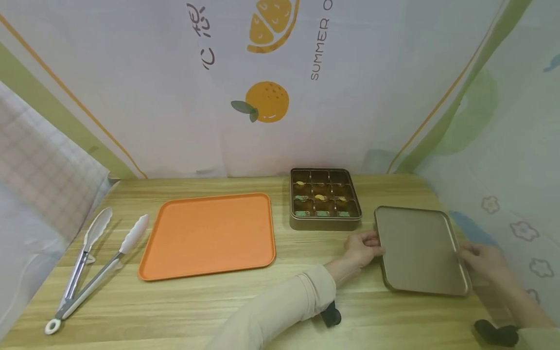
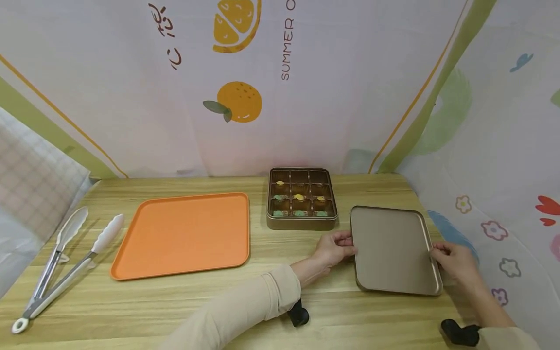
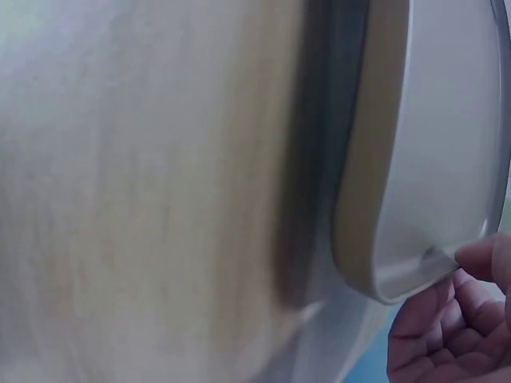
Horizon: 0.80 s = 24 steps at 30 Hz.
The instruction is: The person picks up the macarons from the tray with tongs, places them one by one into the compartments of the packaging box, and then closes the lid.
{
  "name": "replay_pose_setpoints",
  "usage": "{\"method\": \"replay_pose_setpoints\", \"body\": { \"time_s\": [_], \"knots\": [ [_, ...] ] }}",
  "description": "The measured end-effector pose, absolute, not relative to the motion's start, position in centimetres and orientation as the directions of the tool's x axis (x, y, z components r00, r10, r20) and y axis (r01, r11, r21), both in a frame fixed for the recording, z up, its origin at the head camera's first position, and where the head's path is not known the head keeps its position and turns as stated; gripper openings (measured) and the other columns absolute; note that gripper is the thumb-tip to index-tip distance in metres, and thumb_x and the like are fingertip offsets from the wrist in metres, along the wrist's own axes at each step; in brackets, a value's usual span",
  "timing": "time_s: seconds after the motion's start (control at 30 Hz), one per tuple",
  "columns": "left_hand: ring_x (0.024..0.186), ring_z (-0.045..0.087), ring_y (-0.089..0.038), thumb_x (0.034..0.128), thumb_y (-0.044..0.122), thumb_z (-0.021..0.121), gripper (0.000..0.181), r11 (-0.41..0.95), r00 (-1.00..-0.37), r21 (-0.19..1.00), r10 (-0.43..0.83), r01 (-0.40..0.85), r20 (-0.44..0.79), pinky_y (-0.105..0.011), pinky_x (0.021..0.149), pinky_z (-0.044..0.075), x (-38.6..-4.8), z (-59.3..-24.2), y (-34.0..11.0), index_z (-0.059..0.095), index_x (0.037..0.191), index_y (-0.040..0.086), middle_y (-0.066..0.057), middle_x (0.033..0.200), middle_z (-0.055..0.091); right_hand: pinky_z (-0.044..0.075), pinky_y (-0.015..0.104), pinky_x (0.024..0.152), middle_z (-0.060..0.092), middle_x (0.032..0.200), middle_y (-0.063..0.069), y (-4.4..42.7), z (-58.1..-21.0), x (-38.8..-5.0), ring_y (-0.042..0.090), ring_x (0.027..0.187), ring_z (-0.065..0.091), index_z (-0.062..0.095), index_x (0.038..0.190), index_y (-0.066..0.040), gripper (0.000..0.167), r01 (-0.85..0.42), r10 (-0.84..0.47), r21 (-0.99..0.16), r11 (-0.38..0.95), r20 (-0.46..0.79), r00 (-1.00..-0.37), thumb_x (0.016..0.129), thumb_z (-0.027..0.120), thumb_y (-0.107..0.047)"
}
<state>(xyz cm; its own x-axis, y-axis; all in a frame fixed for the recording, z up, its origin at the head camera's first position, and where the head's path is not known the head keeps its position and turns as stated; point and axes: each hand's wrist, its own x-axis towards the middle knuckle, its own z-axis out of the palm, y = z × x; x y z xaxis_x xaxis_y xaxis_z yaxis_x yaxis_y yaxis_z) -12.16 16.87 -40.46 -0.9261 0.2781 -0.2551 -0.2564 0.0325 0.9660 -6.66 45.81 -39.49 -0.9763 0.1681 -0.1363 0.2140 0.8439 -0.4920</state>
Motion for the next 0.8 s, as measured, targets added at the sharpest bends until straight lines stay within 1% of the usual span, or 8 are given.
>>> {"method": "replay_pose_setpoints", "body": {
  "time_s": [0.13, 0.33, 0.43, 0.5, 0.57, 0.67, 0.73, 0.8],
  "knots": [
    [0.083, 0.066, -0.011, 0.0756, -0.006, 0.071, 0.032, 0.033, -0.934, 0.974, 0.279, -0.224, -0.224, -0.020, 0.072, 0.052, -12.1, -39.8, 16.3, 0.069, 0.107, 0.000, -0.007, 0.091, 0.071, 0.039, 0.064, 0.081, 0.047, 0.119, 0.043, 45.4, -38.6, -6.6, 0.057, 0.101, 0.050, 0.042, 0.122, 0.022, 0.055, 0.221, 0.176, -0.509, 0.832, -0.136, -0.975, 0.099, 0.040, -0.028],
    [0.084, 0.066, -0.010, 0.0785, -0.001, 0.071, 0.027, 0.034, -0.948, 0.992, 0.293, -0.122, -0.126, -0.018, 0.070, 0.051, -12.4, -38.8, 14.7, 0.069, 0.106, -0.001, -0.009, 0.093, 0.071, 0.035, 0.066, 0.081, 0.049, 0.115, 0.042, 43.7, -37.0, -6.7, 0.059, 0.103, 0.046, 0.047, 0.119, 0.020, 0.056, 0.195, 0.224, -0.533, 0.823, -0.011, -0.975, 0.099, 0.043, -0.032],
    [0.085, 0.067, -0.011, 0.0787, -0.001, 0.071, 0.026, 0.009, -0.953, 0.995, 0.287, -0.101, -0.099, -0.018, 0.071, 0.051, -12.7, -38.4, 13.8, 0.069, 0.105, -0.001, -0.010, 0.094, 0.071, 0.036, 0.067, 0.080, 0.047, 0.119, 0.042, 42.7, -35.9, -6.8, 0.029, 0.084, 0.064, 0.049, 0.120, 0.017, 0.054, 0.177, 0.234, -0.570, 0.802, 0.028, -0.972, 0.099, 0.045, -0.033],
    [0.086, 0.068, -0.013, 0.0787, -0.001, 0.071, 0.026, -0.017, -0.956, 0.996, 0.283, -0.092, -0.083, -0.019, 0.072, 0.052, -12.8, -38.1, 13.4, 0.069, 0.105, -0.002, -0.011, 0.095, 0.071, 0.047, 0.052, 0.079, 0.066, 0.099, 0.026, 42.1, -35.2, -6.9, 0.006, 0.070, 0.062, 0.052, 0.119, 0.015, 0.051, 0.153, 0.248, -0.610, 0.777, 0.073, -0.966, 0.097, 0.049, -0.031],
    [0.086, 0.068, -0.014, 0.0792, -0.001, 0.071, 0.026, -0.030, -0.958, 0.997, 0.279, -0.075, -0.063, -0.019, 0.072, 0.052, -12.8, -37.7, 12.9, 0.068, 0.105, -0.002, -0.012, 0.095, 0.071, 0.053, 0.035, 0.069, 0.070, 0.081, 0.000, 41.5, -34.6, -7.0, -0.009, 0.061, 0.051, 0.061, 0.113, 0.001, 0.035, 0.117, 0.263, -0.655, 0.747, 0.130, -0.956, 0.096, 0.053, -0.028],
    [0.084, 0.068, -0.014, 0.0799, -0.002, 0.070, 0.025, -0.055, -0.964, 0.998, 0.266, -0.041, -0.025, -0.019, 0.071, 0.052, -13.1, -37.1, 12.2, 0.068, 0.104, -0.001, -0.012, 0.095, 0.071, 0.046, 0.013, 0.054, 0.055, 0.072, -0.032, 40.8, -33.8, -7.1, -0.003, 0.059, 0.056, 0.063, 0.098, -0.021, 0.008, 0.031, 0.276, -0.744, 0.667, 0.208, -0.938, 0.094, 0.057, -0.021],
    [0.083, 0.068, -0.014, 0.0807, -0.002, 0.069, 0.023, -0.060, -0.968, 0.998, 0.248, 0.009, 0.024, -0.018, 0.071, 0.052, -13.3, -36.7, 11.7, 0.069, 0.104, -0.002, -0.013, 0.095, 0.071, 0.048, 0.013, 0.055, 0.062, 0.074, -0.026, 40.2, -33.4, -7.1, 0.000, 0.059, 0.059, 0.059, 0.094, -0.034, 0.021, -0.055, 0.262, -0.813, 0.579, 0.250, -0.932, 0.094, 0.057, -0.013],
    [0.084, 0.068, -0.015, 0.0807, -0.003, 0.069, 0.023, -0.085, -0.972, 0.995, 0.228, 0.043, 0.061, -0.018, 0.071, 0.052, -13.5, -36.3, 11.3, 0.069, 0.103, -0.003, -0.015, 0.096, 0.070, 0.049, 0.013, 0.057, 0.066, 0.076, -0.020, 39.5, -33.1, -7.2, 0.001, 0.060, 0.062, 0.062, 0.095, -0.031, 0.025, -0.135, 0.243, -0.885, 0.446, 0.265, -0.933, 0.093, 0.056, -0.006]
  ]
}}
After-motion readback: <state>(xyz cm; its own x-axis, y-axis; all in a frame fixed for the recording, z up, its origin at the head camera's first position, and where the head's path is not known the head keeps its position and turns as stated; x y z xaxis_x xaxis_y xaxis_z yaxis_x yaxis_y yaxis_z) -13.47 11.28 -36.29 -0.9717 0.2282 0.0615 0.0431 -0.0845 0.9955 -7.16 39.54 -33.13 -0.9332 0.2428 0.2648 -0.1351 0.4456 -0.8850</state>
